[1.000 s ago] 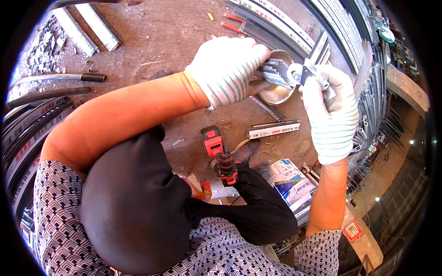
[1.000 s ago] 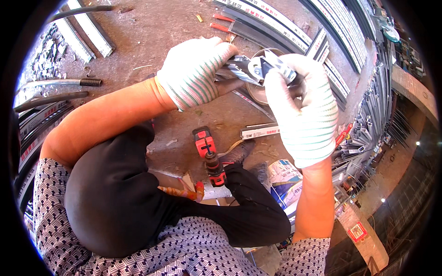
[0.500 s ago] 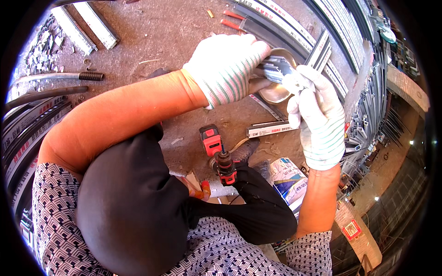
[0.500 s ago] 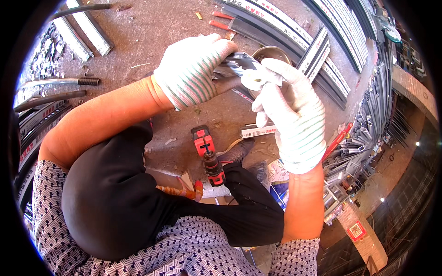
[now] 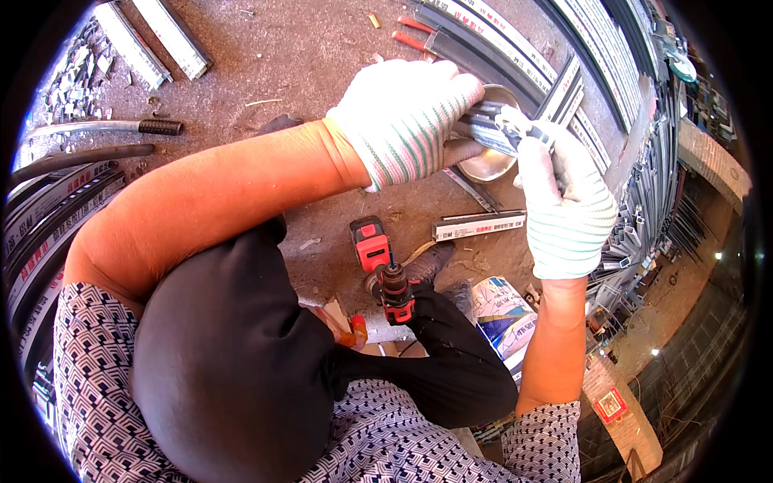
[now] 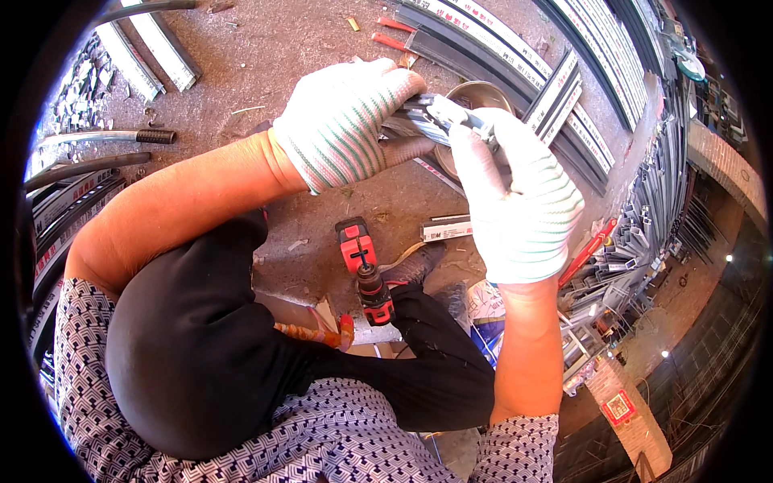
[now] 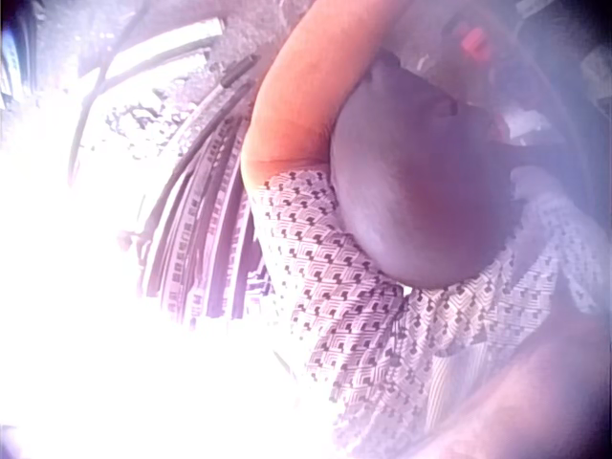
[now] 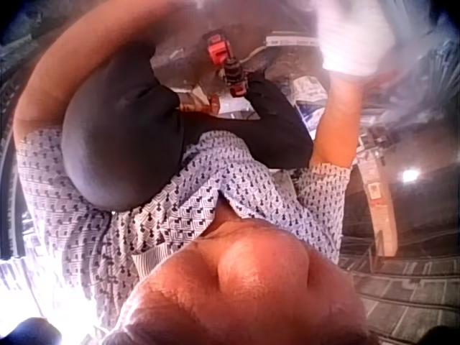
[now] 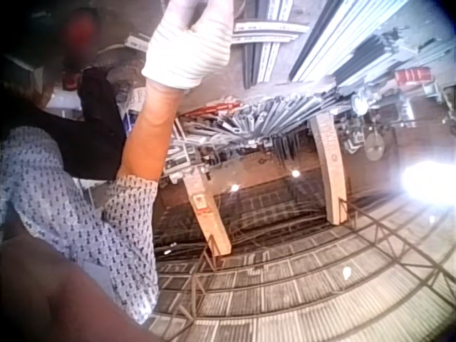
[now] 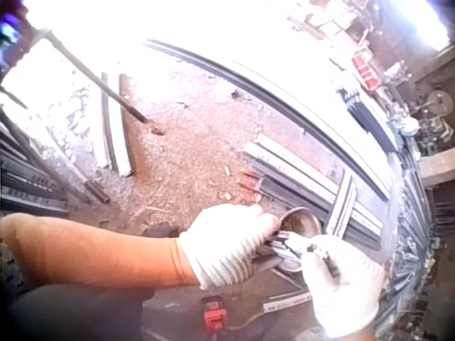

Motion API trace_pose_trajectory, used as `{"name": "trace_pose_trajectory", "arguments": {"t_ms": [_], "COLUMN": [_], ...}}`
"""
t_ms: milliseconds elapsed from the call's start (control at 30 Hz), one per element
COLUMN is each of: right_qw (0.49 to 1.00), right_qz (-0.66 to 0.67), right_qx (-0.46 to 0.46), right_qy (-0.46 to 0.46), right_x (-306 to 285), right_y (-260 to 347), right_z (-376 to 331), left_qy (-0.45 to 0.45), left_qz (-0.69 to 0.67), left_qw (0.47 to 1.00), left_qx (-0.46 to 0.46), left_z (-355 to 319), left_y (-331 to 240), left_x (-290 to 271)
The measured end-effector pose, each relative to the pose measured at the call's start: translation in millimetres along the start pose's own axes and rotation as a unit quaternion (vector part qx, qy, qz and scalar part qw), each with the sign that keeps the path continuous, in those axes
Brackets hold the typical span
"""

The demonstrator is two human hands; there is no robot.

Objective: The person sits on the floor and assembles aluminum window frame components. They select profile pieces, insert rubber gaskets, and use a cordless drill to fasten screws into the frame corners. The person handles multiple frame sections and fasteners throughout the process.

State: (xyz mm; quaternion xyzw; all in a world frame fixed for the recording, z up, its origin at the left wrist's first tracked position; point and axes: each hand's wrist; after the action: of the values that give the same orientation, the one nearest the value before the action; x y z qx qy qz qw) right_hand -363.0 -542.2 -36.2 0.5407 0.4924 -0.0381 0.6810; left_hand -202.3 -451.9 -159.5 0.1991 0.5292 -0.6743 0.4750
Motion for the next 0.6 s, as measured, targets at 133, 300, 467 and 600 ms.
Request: {"name": "trace_pose_trajectory", "arguments": {"t_ms": [133,300,467,600], "right_qw": [0.984,0.974,0.95,0.911], "right_qz": [-0.108,-0.111,-0.196,-0.341], "right_qx": [-0.137,-0.182,-0.223,-0.199], "right_qy": [0.024,0.077,0.092,0.124], "right_x": [-6,-14,-11,-4], "right_y": [1,0,8,16], "right_z": [5,9,14,14], "left_qy": [0.006,0.021,0.027,0.015], "left_qz": [-0.005,-0.008,-0.015,-0.02], "left_qw": [1.0,1.0,0.999,1.0], "left_qx": [-0.004,0.001,-0.008,0.0], "left_z": [0,-3,-2,-1], "left_y": [1,2,0,2], "left_x": [-1,-1,1,-1]}}
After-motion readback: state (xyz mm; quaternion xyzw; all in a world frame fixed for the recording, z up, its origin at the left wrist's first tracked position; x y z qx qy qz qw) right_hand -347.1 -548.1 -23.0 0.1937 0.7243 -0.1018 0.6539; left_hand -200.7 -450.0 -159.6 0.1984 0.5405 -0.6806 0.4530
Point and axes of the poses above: each hand's wrist, its own z-axis towards the middle knuckle, its own x-axis out of the palm, y = z × x, and after that the axes turned 15 degrees about z, right-handed
